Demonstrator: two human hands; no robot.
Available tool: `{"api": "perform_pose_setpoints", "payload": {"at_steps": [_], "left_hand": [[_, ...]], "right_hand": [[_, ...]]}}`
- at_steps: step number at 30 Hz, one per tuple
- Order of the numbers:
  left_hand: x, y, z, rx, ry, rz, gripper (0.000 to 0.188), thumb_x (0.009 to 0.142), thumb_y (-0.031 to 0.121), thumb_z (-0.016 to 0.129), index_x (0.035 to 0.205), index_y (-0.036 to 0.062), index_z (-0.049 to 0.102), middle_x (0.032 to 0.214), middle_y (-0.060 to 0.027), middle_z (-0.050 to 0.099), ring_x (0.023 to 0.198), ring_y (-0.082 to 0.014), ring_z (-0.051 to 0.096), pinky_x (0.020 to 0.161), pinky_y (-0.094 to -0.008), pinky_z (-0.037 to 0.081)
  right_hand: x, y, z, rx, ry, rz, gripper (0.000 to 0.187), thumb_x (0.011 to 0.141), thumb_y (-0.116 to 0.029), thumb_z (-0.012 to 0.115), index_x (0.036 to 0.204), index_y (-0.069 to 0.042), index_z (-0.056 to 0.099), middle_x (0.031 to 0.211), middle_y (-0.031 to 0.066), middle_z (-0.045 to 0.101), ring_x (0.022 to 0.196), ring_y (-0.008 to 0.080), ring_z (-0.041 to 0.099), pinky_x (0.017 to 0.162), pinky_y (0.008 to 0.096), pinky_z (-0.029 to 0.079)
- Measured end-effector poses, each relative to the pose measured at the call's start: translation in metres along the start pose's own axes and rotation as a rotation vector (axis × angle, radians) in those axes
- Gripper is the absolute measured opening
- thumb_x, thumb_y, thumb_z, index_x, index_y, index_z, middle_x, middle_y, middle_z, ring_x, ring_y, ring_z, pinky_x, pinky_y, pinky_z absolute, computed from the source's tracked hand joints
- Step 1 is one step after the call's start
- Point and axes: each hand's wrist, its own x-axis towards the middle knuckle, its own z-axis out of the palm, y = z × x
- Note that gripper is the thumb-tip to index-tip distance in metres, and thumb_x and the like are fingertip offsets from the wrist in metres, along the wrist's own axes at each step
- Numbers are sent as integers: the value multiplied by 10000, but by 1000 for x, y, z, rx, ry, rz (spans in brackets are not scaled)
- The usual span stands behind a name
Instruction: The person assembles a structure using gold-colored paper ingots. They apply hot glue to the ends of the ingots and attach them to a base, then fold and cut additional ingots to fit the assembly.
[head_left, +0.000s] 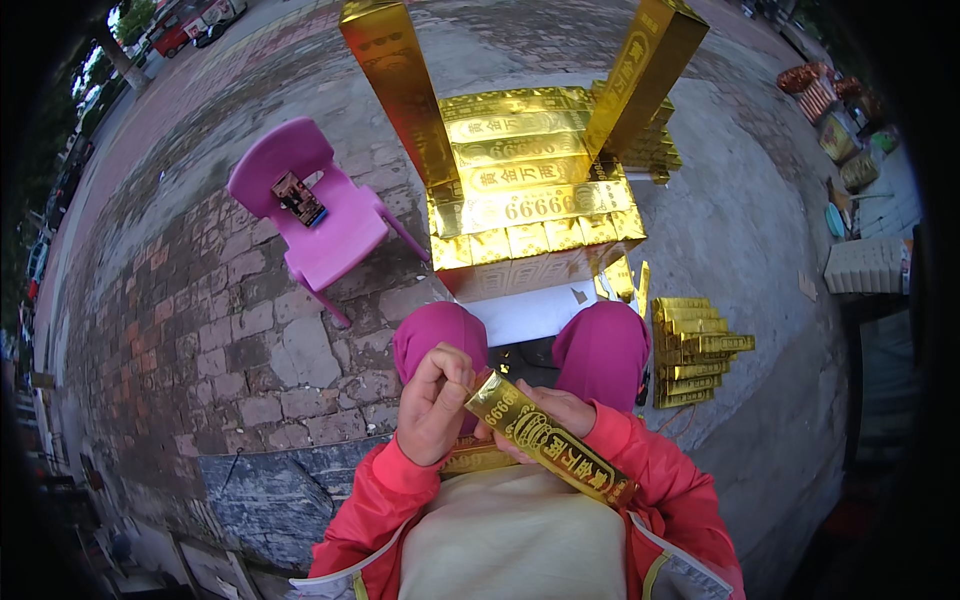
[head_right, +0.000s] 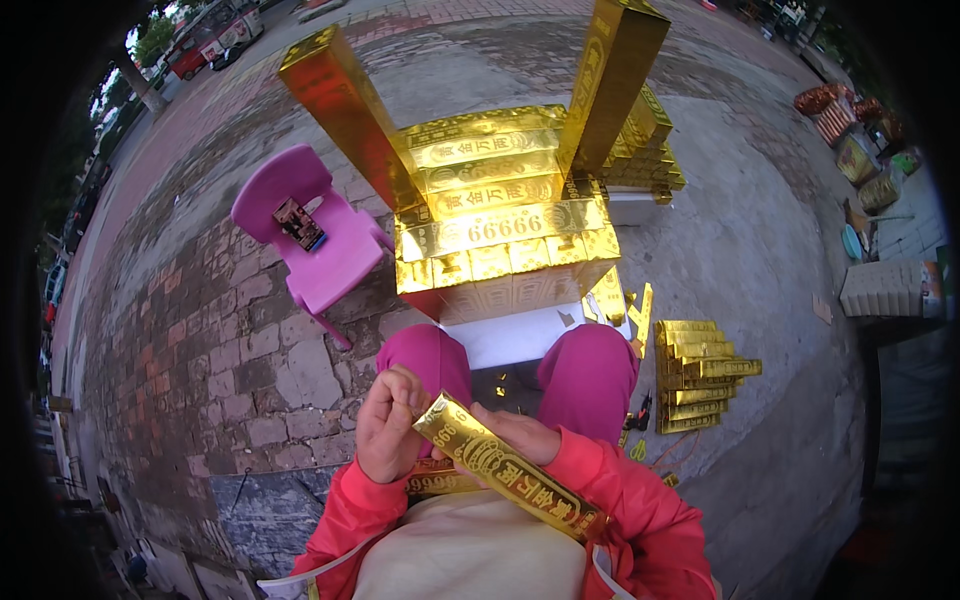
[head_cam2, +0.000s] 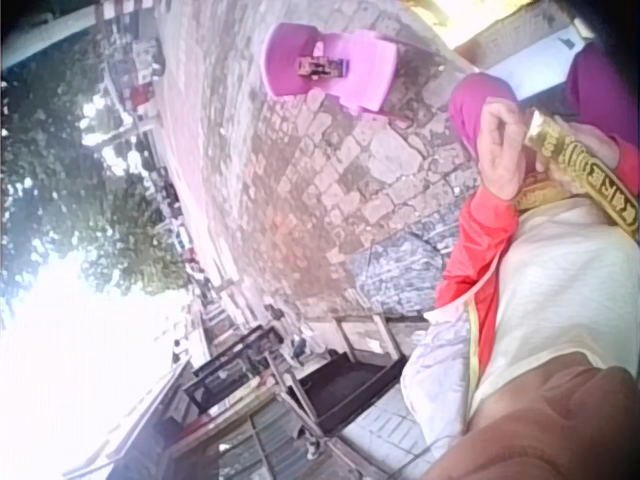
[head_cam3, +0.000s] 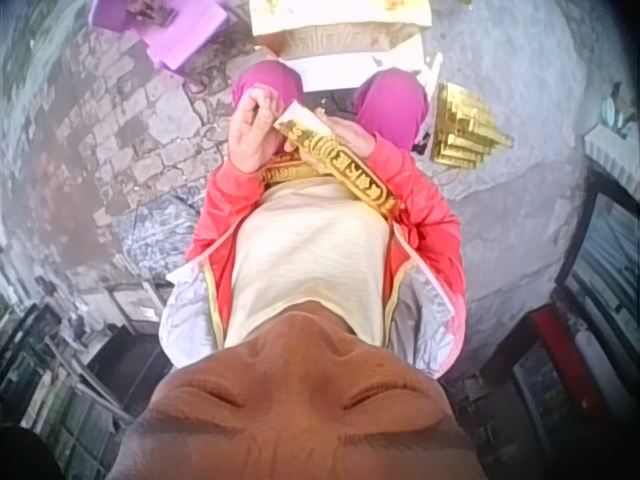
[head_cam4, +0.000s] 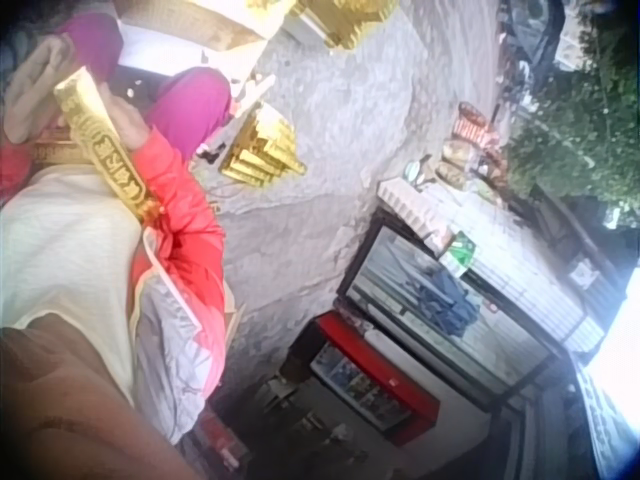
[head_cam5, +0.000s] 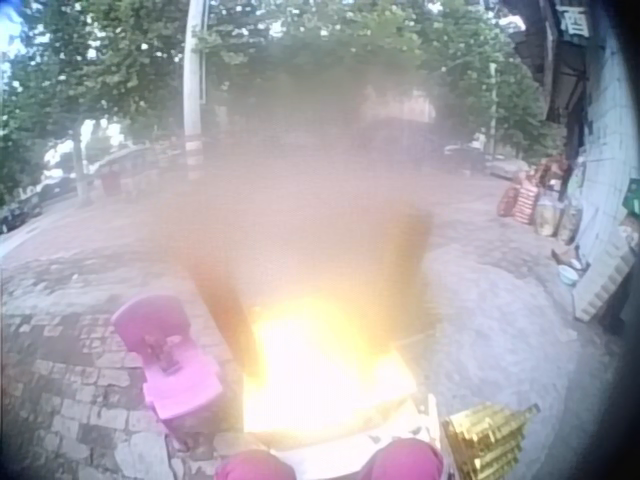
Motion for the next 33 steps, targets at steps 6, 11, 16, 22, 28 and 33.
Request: {"api": "perform_pose_setpoints", "payload": {"at_steps": [6,11,16,22,28,33], "left_hand": [[-1,1,5,-130,74,-50,168,995,196,577,1000,81,454,945,-25,406,876,-133,395,834,-278,354],[0,1,9,-195,130,-55,215,979,227,609,1014,91,446,941,-7,408,836,-112,391,800,-271,361],[11,12,-3,-519,198,-5,168,1005,195,571,1086,78,482,963,-11,443,838,-105,420,797,-268,402],[7,19,-55,-321,426,83,125,1014,137,550,1101,53,518,1132,-74,569,928,-133,569,851,-296,514],[-18,29,-153,582,674,229,199,991,56,552,1183,7,532,1056,-67,596,842,-110,596,824,-294,538],[-46,42,-198,754,783,235,220,963,73,622,1159,-26,630,995,-57,647,834,-98,627,777,-272,551]], "right_hand": [[1,6,-4,40,-29,13,787,1007,-652,241,1243,11,591,803,43,594,625,130,555,572,255,456],[5,11,-9,94,-93,29,800,998,-670,231,1260,-1,581,810,42,599,635,129,561,570,249,454],[3,17,-3,164,-20,38,798,1001,-662,231,1281,8,560,869,65,616,696,132,582,582,248,462],[-1,15,-9,257,-176,-45,797,1006,-641,262,1301,53,518,844,64,575,690,143,536,601,279,450],[-14,13,-20,269,-46,-48,817,998,-656,244,1314,53,501,801,76,556,653,157,523,599,290,441],[-22,14,-29,299,-26,-100,802,997,-653,267,1314,45,504,824,84,578,651,151,537,588,282,447]]}}
